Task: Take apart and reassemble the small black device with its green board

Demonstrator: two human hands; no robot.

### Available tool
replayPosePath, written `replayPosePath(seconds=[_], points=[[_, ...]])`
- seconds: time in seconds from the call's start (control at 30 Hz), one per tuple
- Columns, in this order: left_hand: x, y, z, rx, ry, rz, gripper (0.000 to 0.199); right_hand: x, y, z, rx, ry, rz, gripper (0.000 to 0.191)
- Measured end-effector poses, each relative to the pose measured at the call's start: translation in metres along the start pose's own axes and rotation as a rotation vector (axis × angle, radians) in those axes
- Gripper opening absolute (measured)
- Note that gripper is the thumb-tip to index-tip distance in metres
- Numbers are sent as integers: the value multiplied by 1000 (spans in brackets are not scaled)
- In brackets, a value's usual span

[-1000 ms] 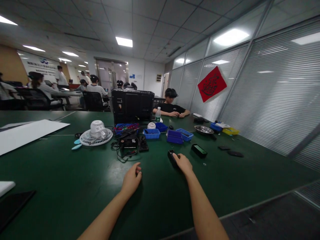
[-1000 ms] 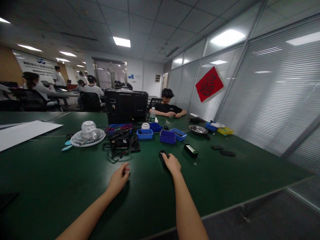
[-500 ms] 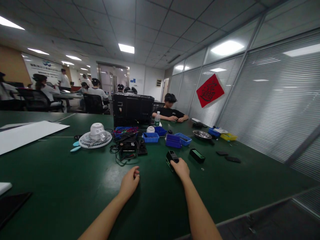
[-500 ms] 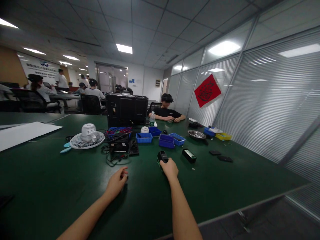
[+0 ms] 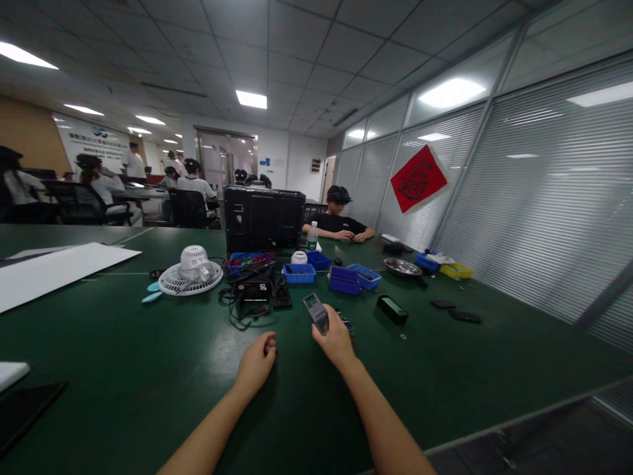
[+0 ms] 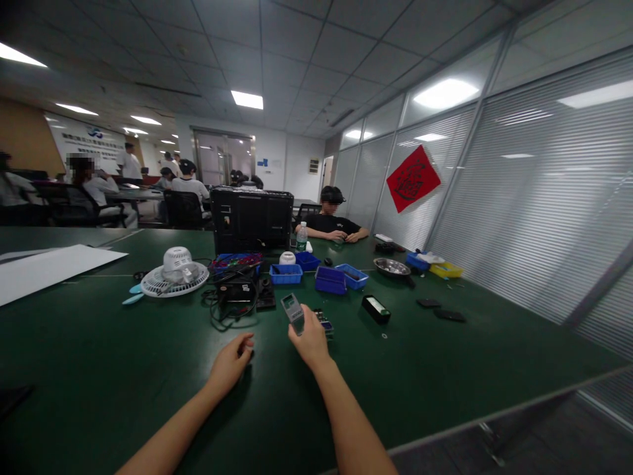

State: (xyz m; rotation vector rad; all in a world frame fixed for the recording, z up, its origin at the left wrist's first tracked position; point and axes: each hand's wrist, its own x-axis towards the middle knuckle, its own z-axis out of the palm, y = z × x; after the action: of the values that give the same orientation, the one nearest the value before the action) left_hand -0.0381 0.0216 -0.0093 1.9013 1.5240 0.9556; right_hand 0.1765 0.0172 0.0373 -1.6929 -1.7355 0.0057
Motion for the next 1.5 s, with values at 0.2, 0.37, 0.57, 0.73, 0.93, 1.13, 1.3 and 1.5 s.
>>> replayPosePath(seconds=[0.2, 0.37, 0.57, 0.73, 0.93, 1.13, 1.3, 1.5], points=[[1, -2, 1, -12, -7, 4, 34, -4, -8, 8, -342, -44, 38, 40], [1, -4, 2, 3, -13, 13, 33, -9, -12, 13, -503, -7, -80, 20], [1, -2, 1, 12, -20, 6, 32, -20, -33, 22, -407, -53, -325, 31], [-1, 0, -1, 22, -18, 8, 32, -14, -27, 8, -214, 92, -220, 27], [-4, 9, 5, 83, -13, 29, 39, 13, 43, -26, -103, 192, 401, 40], [-5, 46, 26, 138, 9, 110, 44, 19, 65, -25, -58, -170, 564, 56], [-5, 52, 44, 188, 45, 127, 36, 9, 41, 0, -318, -185, 412, 40], [1, 39, 40, 120, 23, 185, 27, 4, 35, 4, -459, 8, 210, 35]])
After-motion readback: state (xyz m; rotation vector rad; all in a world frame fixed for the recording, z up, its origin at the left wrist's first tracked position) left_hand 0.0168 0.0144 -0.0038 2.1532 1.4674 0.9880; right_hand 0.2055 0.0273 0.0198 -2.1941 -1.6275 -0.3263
